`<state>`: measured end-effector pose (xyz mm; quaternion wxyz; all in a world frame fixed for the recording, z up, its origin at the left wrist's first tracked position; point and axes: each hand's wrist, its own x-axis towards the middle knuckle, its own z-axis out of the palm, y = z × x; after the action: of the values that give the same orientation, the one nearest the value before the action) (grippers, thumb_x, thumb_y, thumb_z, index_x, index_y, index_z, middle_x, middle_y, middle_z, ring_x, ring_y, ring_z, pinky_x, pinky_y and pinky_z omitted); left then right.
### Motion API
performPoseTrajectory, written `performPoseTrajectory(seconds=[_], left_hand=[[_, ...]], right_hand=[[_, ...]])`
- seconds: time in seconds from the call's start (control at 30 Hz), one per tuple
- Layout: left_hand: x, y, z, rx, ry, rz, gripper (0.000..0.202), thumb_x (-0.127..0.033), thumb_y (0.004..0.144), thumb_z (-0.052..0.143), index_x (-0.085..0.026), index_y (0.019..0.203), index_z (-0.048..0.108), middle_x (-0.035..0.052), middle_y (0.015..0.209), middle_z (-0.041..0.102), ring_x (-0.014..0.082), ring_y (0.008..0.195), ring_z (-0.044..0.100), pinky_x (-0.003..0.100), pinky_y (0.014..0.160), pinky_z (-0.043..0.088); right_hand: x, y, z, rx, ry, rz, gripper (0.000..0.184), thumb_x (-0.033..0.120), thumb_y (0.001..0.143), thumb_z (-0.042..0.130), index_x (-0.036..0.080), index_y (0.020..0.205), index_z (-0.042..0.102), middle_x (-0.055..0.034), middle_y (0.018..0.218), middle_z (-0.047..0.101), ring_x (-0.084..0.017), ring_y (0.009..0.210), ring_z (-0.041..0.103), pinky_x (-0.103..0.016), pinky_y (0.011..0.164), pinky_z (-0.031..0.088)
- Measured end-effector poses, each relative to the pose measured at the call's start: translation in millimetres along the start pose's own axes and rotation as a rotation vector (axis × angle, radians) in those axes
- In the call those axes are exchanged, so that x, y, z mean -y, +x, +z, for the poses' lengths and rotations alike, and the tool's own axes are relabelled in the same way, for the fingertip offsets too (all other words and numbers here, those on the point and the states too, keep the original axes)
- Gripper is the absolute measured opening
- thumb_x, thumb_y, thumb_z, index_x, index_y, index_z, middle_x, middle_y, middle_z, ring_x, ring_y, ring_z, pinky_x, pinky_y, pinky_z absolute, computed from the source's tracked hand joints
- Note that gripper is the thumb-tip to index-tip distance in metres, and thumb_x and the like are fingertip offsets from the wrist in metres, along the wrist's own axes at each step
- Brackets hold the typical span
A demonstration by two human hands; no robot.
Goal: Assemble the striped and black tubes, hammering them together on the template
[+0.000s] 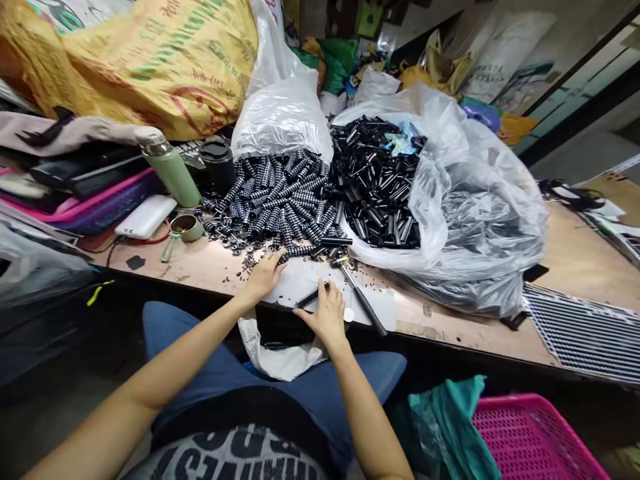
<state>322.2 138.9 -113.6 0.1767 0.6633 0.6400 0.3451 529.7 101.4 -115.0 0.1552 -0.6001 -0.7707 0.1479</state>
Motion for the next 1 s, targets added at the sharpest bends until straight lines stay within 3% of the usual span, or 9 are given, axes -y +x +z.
performPoseTrajectory(seconds=[0.1, 0.17, 0.3, 0.43, 0.57, 0.67, 0.83, 1.0], left_hand=[[-3, -8, -11.3, -0.03, -0.569, -0.168, 0.036, -0.037, 0.092, 0.046, -0.017, 0.12, 0.055, 0.0056, 0.093, 0.062, 0.0102, 0.06, 0.056, 0.025, 0.061, 0.047], [-10, -12, -19.5, -0.025, -0.89, -0.294, 0.041, -0.048, 0.086, 0.053, -0.015, 0.111, 0.059, -0.0006, 0.075, 0.057, 0.0057, 0.045, 0.048, 0.02, 0.046, 0.039], [-28, -19, -31.9, -0.029, -1.192, -0.459, 0.054, -0.054, 0.075, 0.066, -0.013, 0.109, 0.062, -0.0063, 0.057, 0.049, 0.0027, 0.034, 0.037, 0.016, 0.034, 0.025], [-41, -26, -34.5, 0.024, -1.311, -0.59, 0.053, -0.048, 0.077, 0.063, -0.013, 0.117, 0.061, -0.0056, 0.054, 0.052, 0.0047, 0.033, 0.04, 0.017, 0.032, 0.026], [-54, -33, -30.4, 0.005, -1.339, -0.651, 0.043, -0.039, 0.074, 0.066, -0.011, 0.106, 0.066, -0.0019, 0.062, 0.06, 0.008, 0.041, 0.053, 0.019, 0.038, 0.04], [-62, -37, -29.7, 0.046, -1.312, -0.665, 0.041, -0.044, 0.072, 0.068, -0.011, 0.098, 0.066, -0.001, 0.06, 0.06, 0.0124, 0.043, 0.058, 0.022, 0.04, 0.046], [-67, -39, -30.8, 0.085, -1.286, -0.695, 0.041, -0.048, 0.072, 0.069, -0.012, 0.092, 0.064, -0.0016, 0.055, 0.058, 0.0147, 0.042, 0.06, 0.022, 0.038, 0.046], [-72, -33, -28.3, 0.11, -1.243, -0.81, 0.033, -0.04, 0.077, 0.065, -0.011, 0.092, 0.062, -0.0006, 0.054, 0.058, 0.0154, 0.041, 0.06, 0.023, 0.039, 0.048]], right_hand=[[1, 1, 0, 0.002, -0.034, 0.021, 0.09, 0.059, 0.066, 0.072, 0.019, 0.14, 0.04, -0.0214, 0.139, 0.04, -0.044, 0.126, 0.038, -0.061, 0.099, 0.034], [2, 4, -2, -0.005, -0.003, 0.025, 0.091, 0.055, 0.065, 0.073, 0.017, 0.14, 0.038, -0.0222, 0.137, 0.04, -0.044, 0.127, 0.037, -0.063, 0.1, 0.033], [12, 6, -13, 0.027, 0.252, -0.179, 0.108, 0.035, 0.063, 0.075, 0.016, 0.149, 0.012, -0.0206, 0.146, 0.028, -0.037, 0.138, 0.026, -0.057, 0.109, 0.031], [34, 6, -30, 0.065, 0.459, -0.385, 0.115, 0.027, 0.063, 0.073, 0.02, 0.15, -0.002, -0.0171, 0.151, 0.017, -0.031, 0.143, 0.018, -0.051, 0.112, 0.031], [54, 13, -39, 0.065, 0.501, -0.507, 0.111, 0.024, 0.063, 0.073, 0.02, 0.149, 0.004, -0.0161, 0.15, 0.022, -0.031, 0.142, 0.02, -0.05, 0.114, 0.031], [59, 16, -39, 0.099, 0.508, -0.565, 0.107, 0.02, 0.063, 0.072, 0.021, 0.149, 0.009, -0.015, 0.149, 0.025, -0.03, 0.142, 0.023, -0.048, 0.116, 0.028], [54, 14, -32, 0.166, 0.554, -0.578, 0.108, 0.022, 0.063, 0.074, 0.023, 0.148, 0.008, -0.0136, 0.153, 0.021, -0.028, 0.143, 0.022, -0.047, 0.117, 0.025], [51, 13, -22, 0.106, 0.596, -0.486, 0.107, 0.027, 0.06, 0.078, 0.018, 0.146, 0.016, -0.0154, 0.147, 0.029, -0.027, 0.139, 0.029, -0.045, 0.116, 0.029]])
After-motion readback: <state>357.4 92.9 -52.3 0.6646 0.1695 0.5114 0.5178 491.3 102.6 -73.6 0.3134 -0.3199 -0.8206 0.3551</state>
